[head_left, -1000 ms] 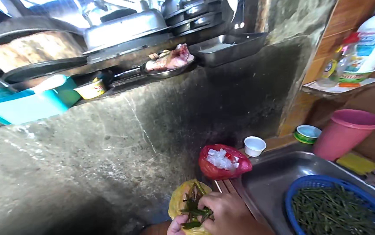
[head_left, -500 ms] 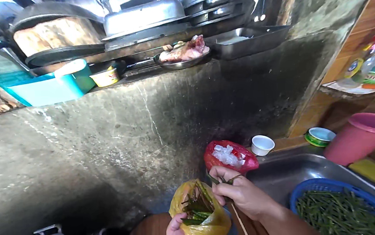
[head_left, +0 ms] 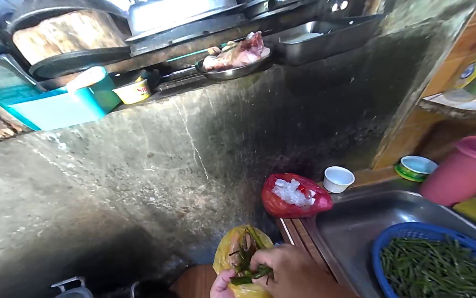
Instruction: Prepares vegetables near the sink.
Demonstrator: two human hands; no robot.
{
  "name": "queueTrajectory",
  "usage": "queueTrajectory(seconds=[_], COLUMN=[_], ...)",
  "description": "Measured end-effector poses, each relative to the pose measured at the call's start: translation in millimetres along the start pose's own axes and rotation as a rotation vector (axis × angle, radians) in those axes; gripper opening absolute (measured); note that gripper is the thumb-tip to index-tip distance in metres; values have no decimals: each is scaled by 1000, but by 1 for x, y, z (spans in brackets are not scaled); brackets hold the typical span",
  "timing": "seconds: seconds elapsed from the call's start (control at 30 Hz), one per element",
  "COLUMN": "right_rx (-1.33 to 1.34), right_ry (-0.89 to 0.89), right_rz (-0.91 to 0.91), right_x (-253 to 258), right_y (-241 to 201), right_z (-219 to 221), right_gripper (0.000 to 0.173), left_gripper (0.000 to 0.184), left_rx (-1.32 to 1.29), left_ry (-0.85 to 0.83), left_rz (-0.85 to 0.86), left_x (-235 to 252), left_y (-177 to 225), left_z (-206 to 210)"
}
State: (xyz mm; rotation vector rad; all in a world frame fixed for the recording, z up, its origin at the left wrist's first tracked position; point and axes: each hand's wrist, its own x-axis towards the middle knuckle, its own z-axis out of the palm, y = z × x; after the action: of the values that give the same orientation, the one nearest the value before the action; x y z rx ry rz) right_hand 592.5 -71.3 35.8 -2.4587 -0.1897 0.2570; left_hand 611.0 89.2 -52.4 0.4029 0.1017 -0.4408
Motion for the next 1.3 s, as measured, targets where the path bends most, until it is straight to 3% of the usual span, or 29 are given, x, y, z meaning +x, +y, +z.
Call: queueTrajectory(seconds=[0.13, 0.27, 0.37, 0.5, 0.63, 0.7, 0.77, 0.87, 0.93, 1.1, 1.23, 1.3], right_rx=[-53, -98, -97, 353, 964, 1103, 1008, 542, 411, 502, 831, 807], right_ry=[13, 314, 419, 325, 277, 229, 214, 172, 161, 247, 526, 562], right_rz=[-47, -129, -119, -39, -111, -85, -111, -158, -193, -236, -302, -282], right_x=[-2, -2, 1, 9, 14, 14, 16, 16, 14, 14, 18, 18], right_y=[-2, 1, 5, 17, 27, 25, 27, 24, 16, 14, 21, 26], right_z=[6, 32, 40, 24, 10, 2, 1, 3, 4, 4, 7, 10], right_gripper=[28, 21, 18, 22, 3, 3, 6, 21, 20, 20, 22, 22], left_gripper=[42, 50, 47, 41, 42, 43, 45, 34, 35, 28, 20, 20], left_rx=[-36, -57, -61, -65, -73, -84, -63, 23, 138, 109, 15, -4], left_ry=[79, 96, 79, 59, 19, 37, 46, -57, -96, -66, -49, -38], left_rz=[-4, 0, -8, 0, 8, 0, 0, -11, -19, -7, 17, 24], left_x=[-1, 1, 1, 1, 3, 2, 1, 0, -2, -1, 1, 0], left_y=[-1, -2, -2, -3, -2, -2, -3, -5, -6, -7, -6, -6], left_z=[10, 13, 11, 9, 4, 6, 9, 6, 7, 8, 8, 11])
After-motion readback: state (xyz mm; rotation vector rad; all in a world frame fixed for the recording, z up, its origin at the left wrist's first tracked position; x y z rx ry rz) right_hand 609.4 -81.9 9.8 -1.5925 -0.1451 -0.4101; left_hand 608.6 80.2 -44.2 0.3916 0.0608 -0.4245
